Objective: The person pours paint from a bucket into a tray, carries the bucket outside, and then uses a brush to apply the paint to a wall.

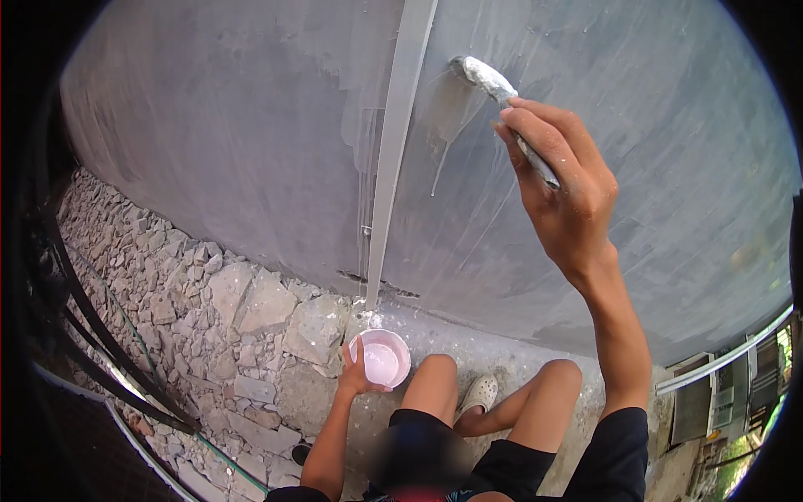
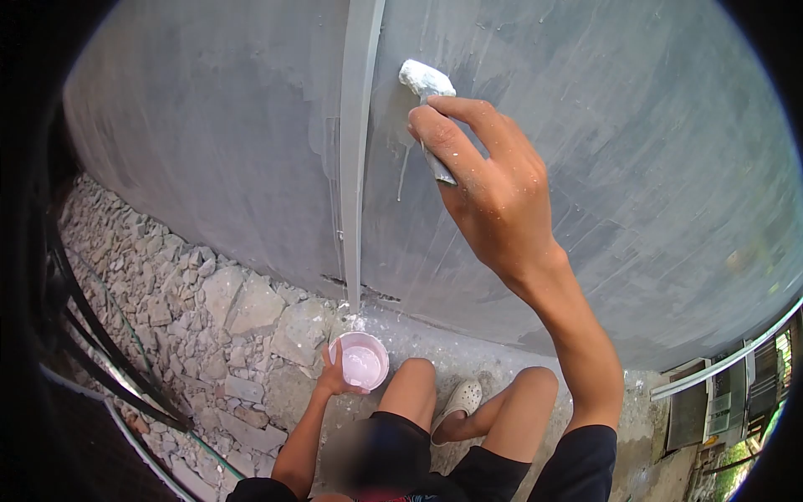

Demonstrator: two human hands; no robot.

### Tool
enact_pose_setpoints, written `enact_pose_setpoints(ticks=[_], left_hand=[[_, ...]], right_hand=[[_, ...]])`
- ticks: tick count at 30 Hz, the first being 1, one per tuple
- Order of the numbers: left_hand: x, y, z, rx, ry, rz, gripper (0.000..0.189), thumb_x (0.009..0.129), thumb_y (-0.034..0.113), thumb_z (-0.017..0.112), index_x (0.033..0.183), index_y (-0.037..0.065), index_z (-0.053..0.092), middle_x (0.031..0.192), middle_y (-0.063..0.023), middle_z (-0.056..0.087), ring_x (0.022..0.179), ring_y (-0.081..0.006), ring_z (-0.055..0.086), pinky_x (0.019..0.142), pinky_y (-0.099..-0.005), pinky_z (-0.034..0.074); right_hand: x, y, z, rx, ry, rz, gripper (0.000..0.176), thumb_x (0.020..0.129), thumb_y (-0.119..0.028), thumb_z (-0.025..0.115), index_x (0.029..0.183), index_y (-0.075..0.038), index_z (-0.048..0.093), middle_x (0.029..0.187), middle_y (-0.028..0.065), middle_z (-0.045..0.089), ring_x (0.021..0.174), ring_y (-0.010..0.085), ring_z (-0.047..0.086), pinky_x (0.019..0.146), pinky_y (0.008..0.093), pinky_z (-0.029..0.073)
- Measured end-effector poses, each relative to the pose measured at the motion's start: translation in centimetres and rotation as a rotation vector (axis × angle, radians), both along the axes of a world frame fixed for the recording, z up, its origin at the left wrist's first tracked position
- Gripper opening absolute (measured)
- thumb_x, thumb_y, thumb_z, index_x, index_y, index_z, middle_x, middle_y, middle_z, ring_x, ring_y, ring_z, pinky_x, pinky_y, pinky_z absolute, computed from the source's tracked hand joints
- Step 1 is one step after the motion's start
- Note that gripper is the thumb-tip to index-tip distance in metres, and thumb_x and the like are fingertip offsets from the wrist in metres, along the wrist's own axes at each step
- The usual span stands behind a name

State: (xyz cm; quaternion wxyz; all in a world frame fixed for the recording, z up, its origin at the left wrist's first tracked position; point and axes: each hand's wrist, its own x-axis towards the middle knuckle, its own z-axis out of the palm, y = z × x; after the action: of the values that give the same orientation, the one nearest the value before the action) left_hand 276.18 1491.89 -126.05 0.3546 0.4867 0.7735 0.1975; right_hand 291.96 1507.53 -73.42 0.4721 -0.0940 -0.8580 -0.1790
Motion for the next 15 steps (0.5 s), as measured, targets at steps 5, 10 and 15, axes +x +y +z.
enact_pose_setpoints(ticks=[5, 10, 15], left_hand=[[-0.1, 0.0, 0.5, -0.015, -0.014, 0.001, 0.168, 0.031, 0.051, 0.095, 0.150, 0.026, -0.021, 0.155, -0.0292, -0.013, 0.130, -0.0499, 0.040, 0.102, -0.0503, 0.044], [-0.1, 0.1, 0.4, 0.010, -0.020, 0.002, 0.169, 0.031, 0.051, 0.095, 0.150, 0.025, -0.021, 0.154, -0.0306, -0.013, 0.133, -0.0487, 0.038, 0.104, -0.0500, 0.043], [-0.2, -0.1, -0.4, 0.055, 0.006, -0.012, 0.170, 0.030, 0.050, 0.096, 0.151, 0.023, -0.020, 0.153, -0.0331, -0.012, 0.134, -0.0476, 0.037, 0.105, -0.0488, 0.042]], right_hand=[[0.5, 0.4, -2.8, 0.451, -0.077, -0.025, 0.027, 0.073, -0.005, 0.069, 0.099, -0.009, 0.065, 0.102, 0.0144, 0.065, 0.092, 0.0277, 0.065, 0.080, 0.0371, 0.054], [1.1, 1.3, -15.1, 0.193, -0.432, -0.014, 0.028, 0.076, -0.006, 0.063, 0.104, -0.008, 0.061, 0.109, 0.0149, 0.063, 0.099, 0.0279, 0.063, 0.090, 0.0400, 0.052], [1.8, 0.6, -19.9, -0.118, -0.489, 0.148, 0.028, 0.076, -0.005, 0.061, 0.104, -0.008, 0.061, 0.102, 0.0131, 0.063, 0.097, 0.0277, 0.062, 0.093, 0.0395, 0.050]])
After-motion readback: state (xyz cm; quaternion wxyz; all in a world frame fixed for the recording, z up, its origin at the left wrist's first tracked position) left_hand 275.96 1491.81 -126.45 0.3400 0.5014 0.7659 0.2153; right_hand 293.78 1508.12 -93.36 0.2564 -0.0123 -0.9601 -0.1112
